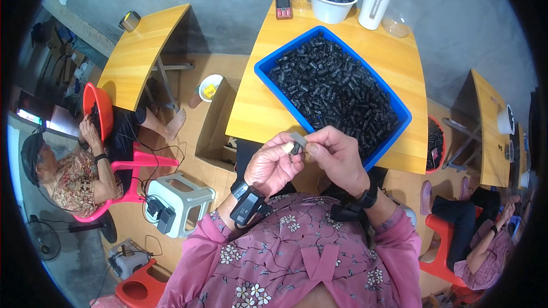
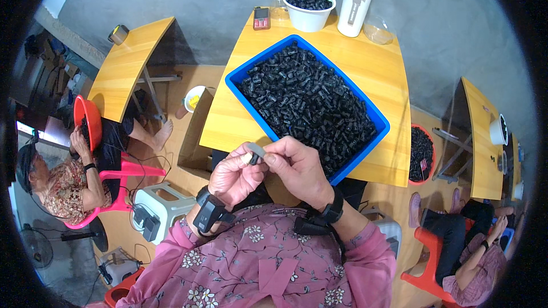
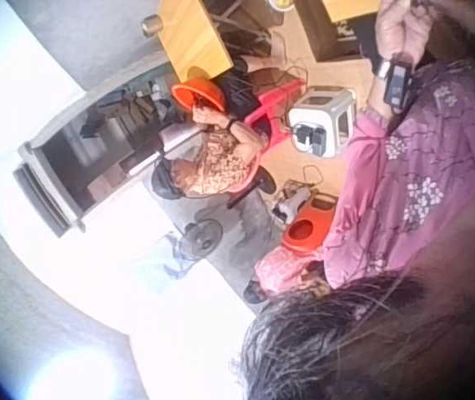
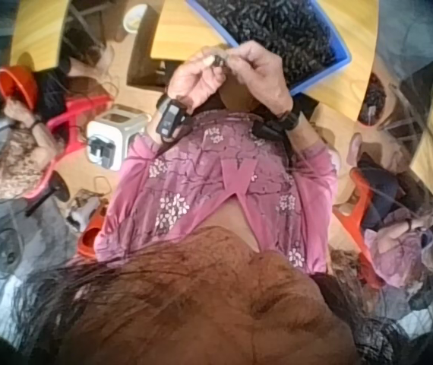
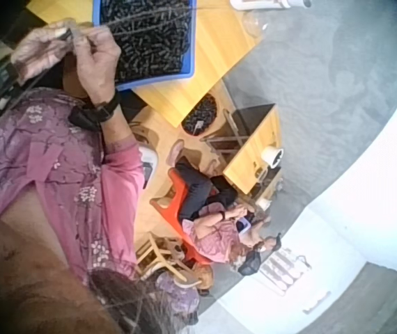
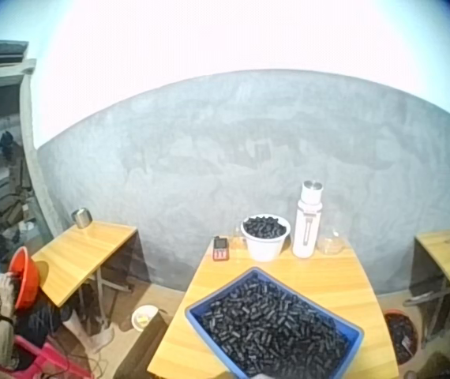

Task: The recorder is inspecting and cleaning small black plastic parts by hand using a small tool.

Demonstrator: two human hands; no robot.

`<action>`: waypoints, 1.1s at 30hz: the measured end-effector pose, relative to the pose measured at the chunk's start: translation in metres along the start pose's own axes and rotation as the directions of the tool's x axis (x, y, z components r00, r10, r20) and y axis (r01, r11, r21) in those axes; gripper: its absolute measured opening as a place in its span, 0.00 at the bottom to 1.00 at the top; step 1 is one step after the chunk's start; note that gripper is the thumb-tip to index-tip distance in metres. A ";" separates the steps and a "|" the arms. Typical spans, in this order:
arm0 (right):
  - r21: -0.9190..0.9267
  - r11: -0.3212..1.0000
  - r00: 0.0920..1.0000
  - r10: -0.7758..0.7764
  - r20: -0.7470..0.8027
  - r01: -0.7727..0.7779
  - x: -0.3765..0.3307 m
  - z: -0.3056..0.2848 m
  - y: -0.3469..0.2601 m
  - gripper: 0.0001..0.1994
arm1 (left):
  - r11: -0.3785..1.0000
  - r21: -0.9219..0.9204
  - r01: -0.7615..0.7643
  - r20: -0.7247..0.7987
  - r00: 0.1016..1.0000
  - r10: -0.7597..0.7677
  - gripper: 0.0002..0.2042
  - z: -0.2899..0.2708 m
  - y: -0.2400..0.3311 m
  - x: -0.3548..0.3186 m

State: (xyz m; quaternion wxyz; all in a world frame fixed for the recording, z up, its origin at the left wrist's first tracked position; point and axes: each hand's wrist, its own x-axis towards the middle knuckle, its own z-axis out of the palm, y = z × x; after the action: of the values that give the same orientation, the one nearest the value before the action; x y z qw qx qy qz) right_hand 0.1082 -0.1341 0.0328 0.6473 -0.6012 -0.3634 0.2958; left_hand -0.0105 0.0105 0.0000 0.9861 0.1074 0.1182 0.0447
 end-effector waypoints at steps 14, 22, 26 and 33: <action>0.010 1.000 1.000 -0.003 0.007 0.003 0.005 -0.003 -0.008 0.05 | 1.000 -0.027 0.007 0.020 1.000 -0.007 0.06 0.000 0.003 0.003; -0.018 1.000 1.000 -0.017 0.008 0.017 0.008 0.001 -0.007 0.04 | 0.999 -0.036 0.013 0.013 1.000 -0.012 0.05 0.003 0.003 0.003; -0.047 0.999 1.000 0.013 0.016 -0.012 0.008 0.000 -0.004 0.04 | 1.000 -0.008 -0.018 0.033 0.999 0.019 0.05 0.000 0.003 0.002; 0.021 0.999 0.998 0.040 0.046 -0.041 0.001 0.003 0.004 0.04 | 0.999 -0.033 -0.002 0.010 1.000 0.003 0.08 -0.004 0.002 -0.001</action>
State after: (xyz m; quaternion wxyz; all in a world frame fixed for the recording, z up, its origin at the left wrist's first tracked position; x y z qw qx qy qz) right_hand 0.1065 -0.1312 0.0285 0.6394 -0.5943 -0.3626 0.3264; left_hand -0.0123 0.0136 -0.0034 0.9883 0.0917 0.1123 0.0474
